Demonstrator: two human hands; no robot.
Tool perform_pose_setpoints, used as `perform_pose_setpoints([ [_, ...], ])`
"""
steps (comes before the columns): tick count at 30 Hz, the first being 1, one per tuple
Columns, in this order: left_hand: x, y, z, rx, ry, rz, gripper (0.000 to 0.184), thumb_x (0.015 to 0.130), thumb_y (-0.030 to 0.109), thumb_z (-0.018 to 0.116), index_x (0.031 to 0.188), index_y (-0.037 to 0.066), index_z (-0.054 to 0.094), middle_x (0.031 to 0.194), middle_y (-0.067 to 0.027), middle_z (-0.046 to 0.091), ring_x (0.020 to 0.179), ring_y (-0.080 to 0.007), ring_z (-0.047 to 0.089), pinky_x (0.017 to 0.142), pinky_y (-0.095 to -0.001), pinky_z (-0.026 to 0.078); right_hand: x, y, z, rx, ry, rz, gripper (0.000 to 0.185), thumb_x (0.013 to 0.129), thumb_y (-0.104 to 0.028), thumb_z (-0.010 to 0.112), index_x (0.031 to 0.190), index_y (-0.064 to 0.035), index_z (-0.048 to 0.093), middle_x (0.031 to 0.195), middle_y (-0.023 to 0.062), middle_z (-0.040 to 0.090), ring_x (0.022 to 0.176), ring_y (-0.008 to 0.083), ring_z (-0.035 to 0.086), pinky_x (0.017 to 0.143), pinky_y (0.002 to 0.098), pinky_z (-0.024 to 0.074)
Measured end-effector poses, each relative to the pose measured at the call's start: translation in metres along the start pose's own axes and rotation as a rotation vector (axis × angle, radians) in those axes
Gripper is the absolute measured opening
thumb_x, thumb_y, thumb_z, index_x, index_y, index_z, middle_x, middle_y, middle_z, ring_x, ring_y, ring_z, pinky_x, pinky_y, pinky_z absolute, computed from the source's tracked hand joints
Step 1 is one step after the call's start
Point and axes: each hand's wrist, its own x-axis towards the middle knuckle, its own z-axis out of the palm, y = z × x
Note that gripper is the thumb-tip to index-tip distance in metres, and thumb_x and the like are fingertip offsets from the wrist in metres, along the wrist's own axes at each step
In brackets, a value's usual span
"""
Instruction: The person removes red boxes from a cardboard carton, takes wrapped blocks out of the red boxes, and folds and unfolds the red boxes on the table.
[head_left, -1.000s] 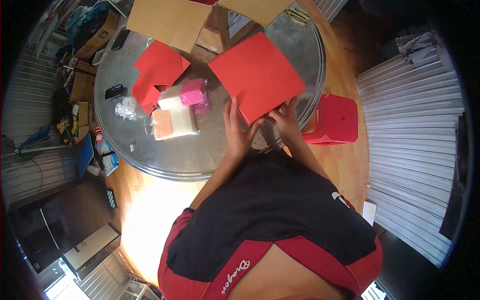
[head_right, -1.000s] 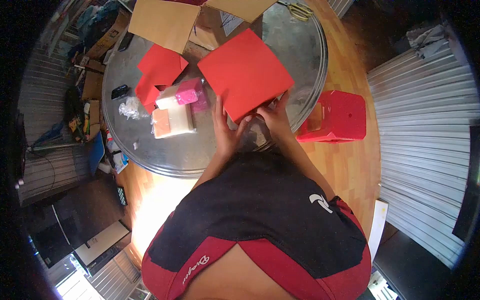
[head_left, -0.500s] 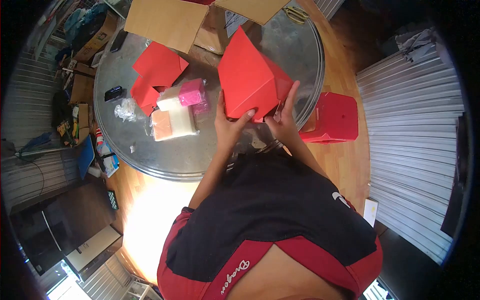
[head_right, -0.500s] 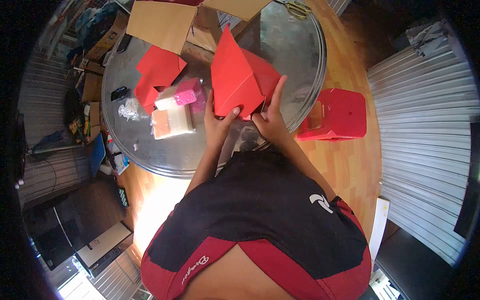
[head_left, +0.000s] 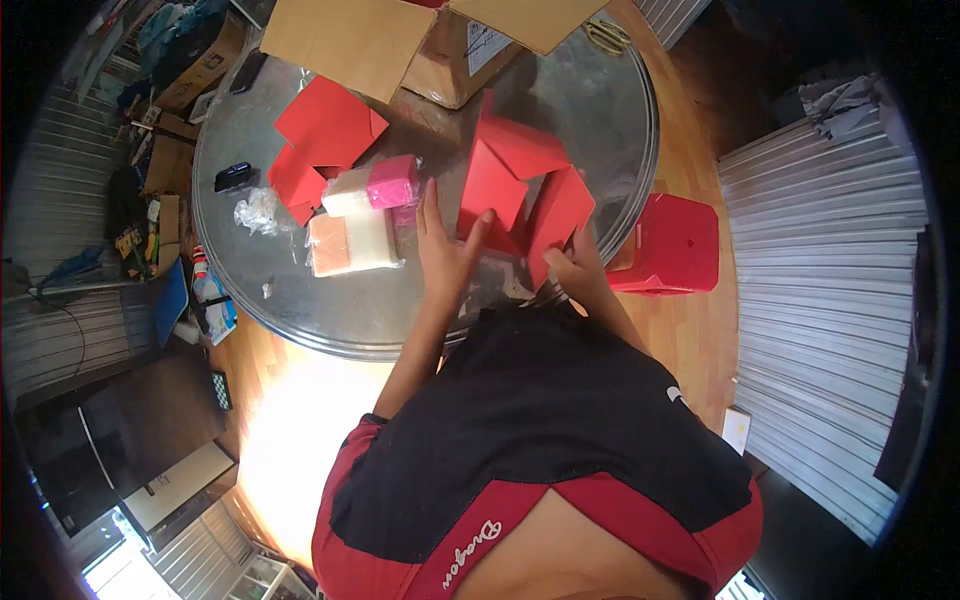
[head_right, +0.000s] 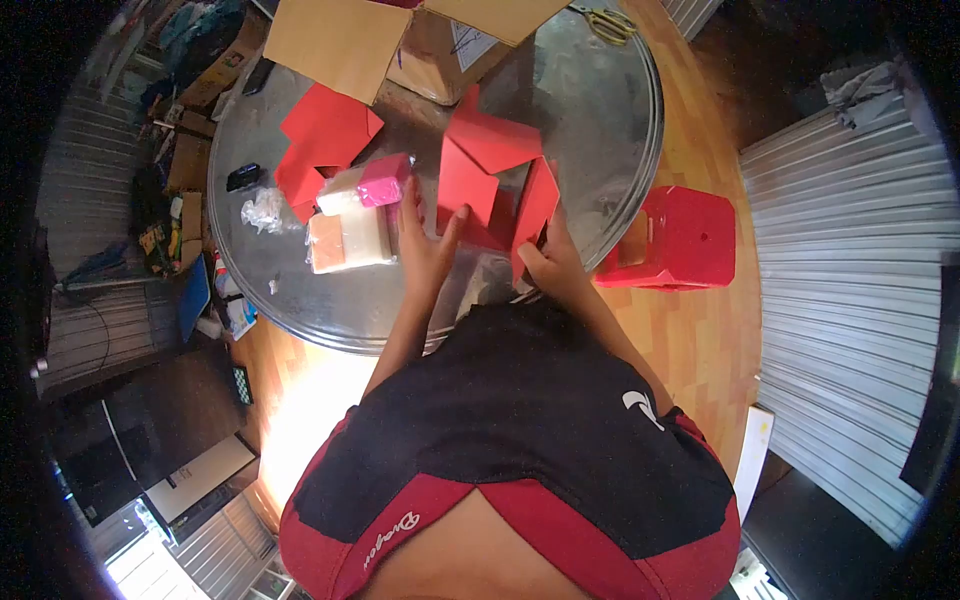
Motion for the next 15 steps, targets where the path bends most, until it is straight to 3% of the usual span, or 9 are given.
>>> perform_pose_setpoints([
  [3,0.001,0.032,-0.005,-0.289,-0.173,0.07,0.099,0.067,0.036,0.071,0.134,-0.002,0.008,0.125,-0.0273,0.034,0.116,-0.0378,0.037,0.093,-0.041,0.033,0.001,-0.016,0.007,0.182,0.029,-0.116,0.074,0.069,0.007,0.039,0.136,0.0009,0.007,0.142,0.0165,0.007,0.13,0.0226,0.014,0.101,0.0301,0.0217],
  [5,0.0,0.037,0.0,-0.09,-0.068,0.149,0.1,0.068,0.025,0.072,0.135,-0.002,0.001,0.125,-0.0256,0.035,0.115,-0.0342,0.039,0.092,-0.0401,0.035,0.002,-0.025,0.009,-0.18,-0.157,-0.259,0.075,0.068,0.008,0.038,0.137,-0.0007,0.007,0.143,0.0174,0.002,0.133,0.0285,0.005,0.103,0.034,0.0173],
  [7,0.003,0.028,0.006,-0.586,-0.031,-0.044,0.094,0.072,0.013,0.066,0.134,-0.002,-0.001,0.127,-0.0232,0.035,0.115,-0.0296,0.04,0.093,-0.0376,0.035,0.004,-0.027,0.007,-0.406,-0.233,-0.397,0.076,0.068,0.008,0.039,0.137,-0.0007,0.008,0.143,0.0188,0.001,0.132,0.0308,0.004,0.104,0.0361,0.0159],
  [8,0.004,0.021,0.002,-0.667,-0.081,-0.051,0.077,0.076,0.002,0.055,0.135,-0.001,0.007,0.13,-0.0196,0.035,0.116,-0.0242,0.04,0.095,-0.0328,0.033,0.004,-0.028,0.007,-0.634,-0.3,-0.526,0.077,0.067,0.008,0.04,0.136,-0.0008,0.009,0.142,0.0202,0.001,0.132,0.0331,0.003,0.105,0.0381,0.0145],
  [9,0.006,0.018,-0.003,-0.667,-0.076,-0.05,0.077,0.076,0.002,0.055,0.135,-0.001,0.007,0.13,-0.0196,0.035,0.116,-0.0242,0.04,0.095,-0.0328,0.033,0.004,-0.028,0.009,-0.634,-0.303,-0.53,0.077,0.067,0.008,0.04,0.136,-0.0008,0.009,0.142,0.0202,0.001,0.132,0.0331,0.003,0.105,0.0381,0.0145],
  [11,0.007,0.017,-0.011,-0.56,-0.113,0.055,0.063,0.078,-0.003,0.046,0.135,0.001,0.019,0.131,-0.017,0.036,0.119,-0.021,0.037,0.095,-0.0297,0.032,0.004,-0.026,0.016,-0.451,-0.033,-0.404,0.075,0.07,0.006,0.042,0.136,-0.0017,0.009,0.141,0.0197,0.012,0.13,0.0306,0.017,0.103,0.0384,0.0198],
  [12,0.008,0.028,-0.015,-0.645,-0.099,0.104,0.051,0.08,-0.006,0.041,0.13,0.001,0.032,0.13,-0.0171,0.038,0.121,-0.0208,0.036,0.095,-0.0286,0.032,0.004,-0.025,0.015,-0.453,-0.035,-0.406,0.075,0.07,0.006,0.042,0.136,-0.0017,0.009,0.141,0.0197,0.012,0.13,0.0306,0.017,0.103,0.0384,0.0198],
  [14,0.003,0.038,-0.022,-0.558,-0.161,0.141,0.049,0.081,-0.005,0.042,0.129,0.001,0.034,0.129,-0.0181,0.039,0.121,-0.023,0.037,0.095,-0.0295,0.032,0.003,-0.024,0.008,0.228,0.043,-0.111,0.071,0.075,0.002,0.047,0.135,-0.0026,0.01,0.135,0.0168,0.024,0.123,0.0256,0.029,0.101,0.0373,0.0235],
  [15,0.0,0.043,-0.025,-0.468,-0.227,0.176,0.046,0.082,-0.004,0.042,0.128,0.0,0.036,0.129,-0.0192,0.04,0.121,-0.0251,0.038,0.096,-0.0304,0.032,0.004,-0.023,0.002,0.228,0.039,-0.109,0.071,0.075,0.002,0.047,0.135,-0.0026,0.01,0.135,0.0168,0.024,0.123,0.0256,0.029,0.101,0.0373,0.0235],
])
